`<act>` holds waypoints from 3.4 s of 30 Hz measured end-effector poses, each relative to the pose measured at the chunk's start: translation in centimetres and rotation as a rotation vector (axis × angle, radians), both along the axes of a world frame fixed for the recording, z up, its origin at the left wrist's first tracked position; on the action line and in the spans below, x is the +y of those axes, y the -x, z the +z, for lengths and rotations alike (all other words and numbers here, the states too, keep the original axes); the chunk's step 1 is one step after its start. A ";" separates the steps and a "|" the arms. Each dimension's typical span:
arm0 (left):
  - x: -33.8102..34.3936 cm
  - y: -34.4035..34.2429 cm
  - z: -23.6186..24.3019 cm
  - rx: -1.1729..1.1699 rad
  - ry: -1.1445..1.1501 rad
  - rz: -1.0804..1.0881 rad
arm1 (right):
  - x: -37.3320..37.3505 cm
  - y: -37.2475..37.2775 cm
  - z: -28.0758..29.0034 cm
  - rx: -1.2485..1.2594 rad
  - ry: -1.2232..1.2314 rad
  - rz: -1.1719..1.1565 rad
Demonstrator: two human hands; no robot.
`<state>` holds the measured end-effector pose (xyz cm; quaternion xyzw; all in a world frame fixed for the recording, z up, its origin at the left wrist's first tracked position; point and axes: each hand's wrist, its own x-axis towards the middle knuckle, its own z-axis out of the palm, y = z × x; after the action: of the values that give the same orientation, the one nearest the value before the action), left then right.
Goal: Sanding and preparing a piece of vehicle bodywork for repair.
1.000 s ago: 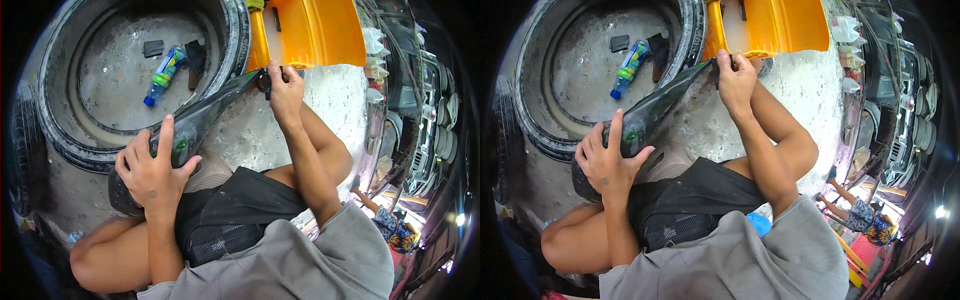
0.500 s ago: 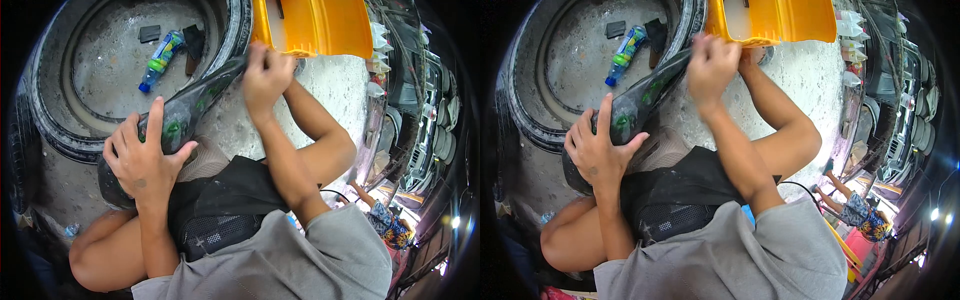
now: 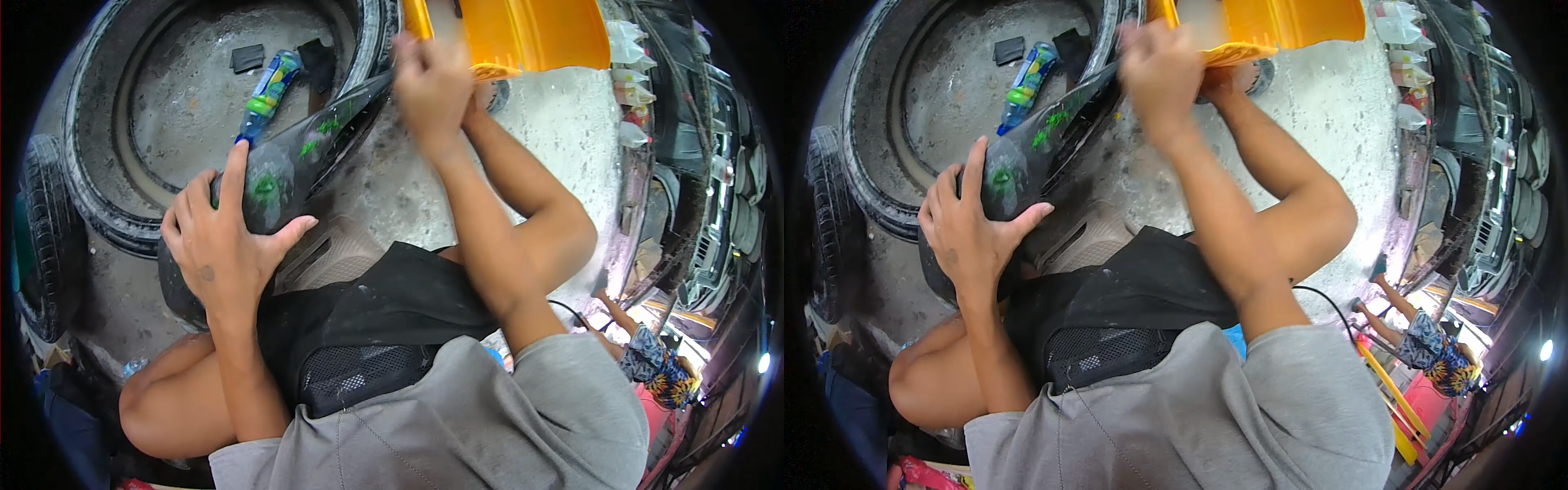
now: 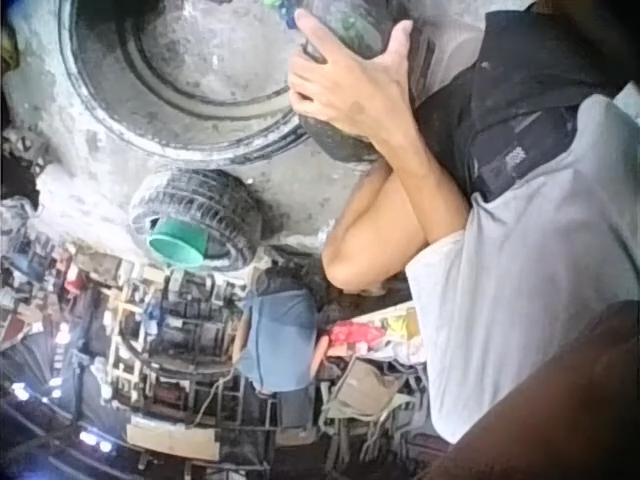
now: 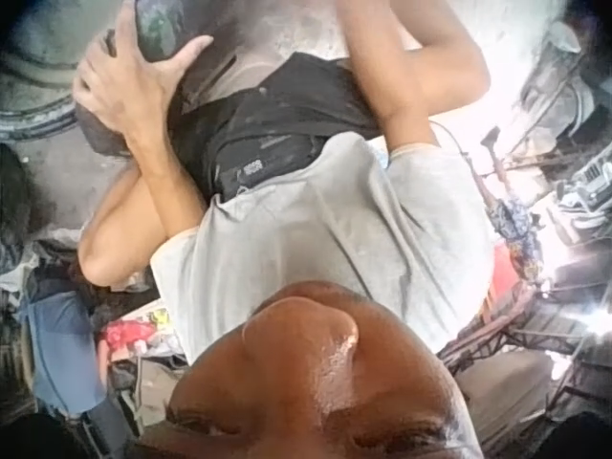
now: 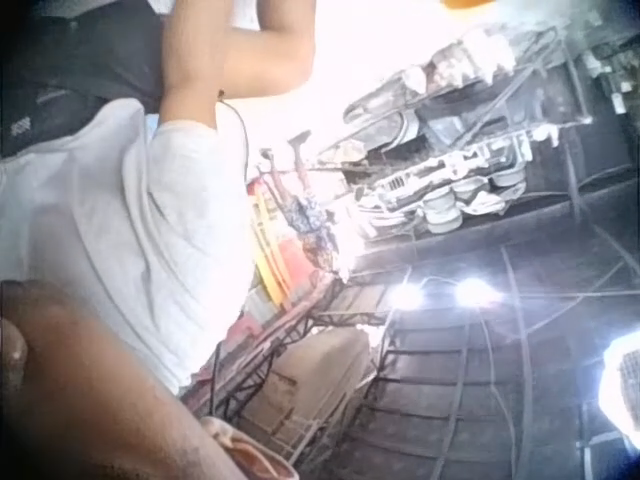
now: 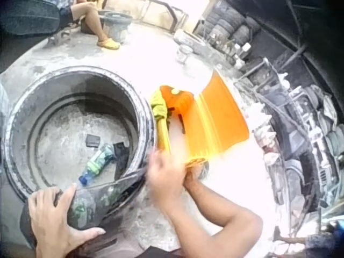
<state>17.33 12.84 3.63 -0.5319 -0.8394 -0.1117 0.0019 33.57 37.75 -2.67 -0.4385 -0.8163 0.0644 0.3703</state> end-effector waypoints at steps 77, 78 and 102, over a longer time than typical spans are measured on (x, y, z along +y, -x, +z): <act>2.7 -4.1 1.6 -0.097 0.137 0.095 | 3.7 5.0 1.7 -0.219 -0.359 -0.086; 3.0 -3.6 1.3 -0.085 0.121 0.115 | 2.1 4.7 0.8 -0.192 -0.356 -0.065; 3.7 -3.8 0.7 -0.055 0.049 0.061 | 26.2 -4.3 -11.1 -0.854 0.949 0.272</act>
<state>21.15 16.53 4.32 -0.5027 -0.8574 -0.1057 -0.0310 37.88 63.92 -13.75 -0.4342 -0.8227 0.2844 -0.2320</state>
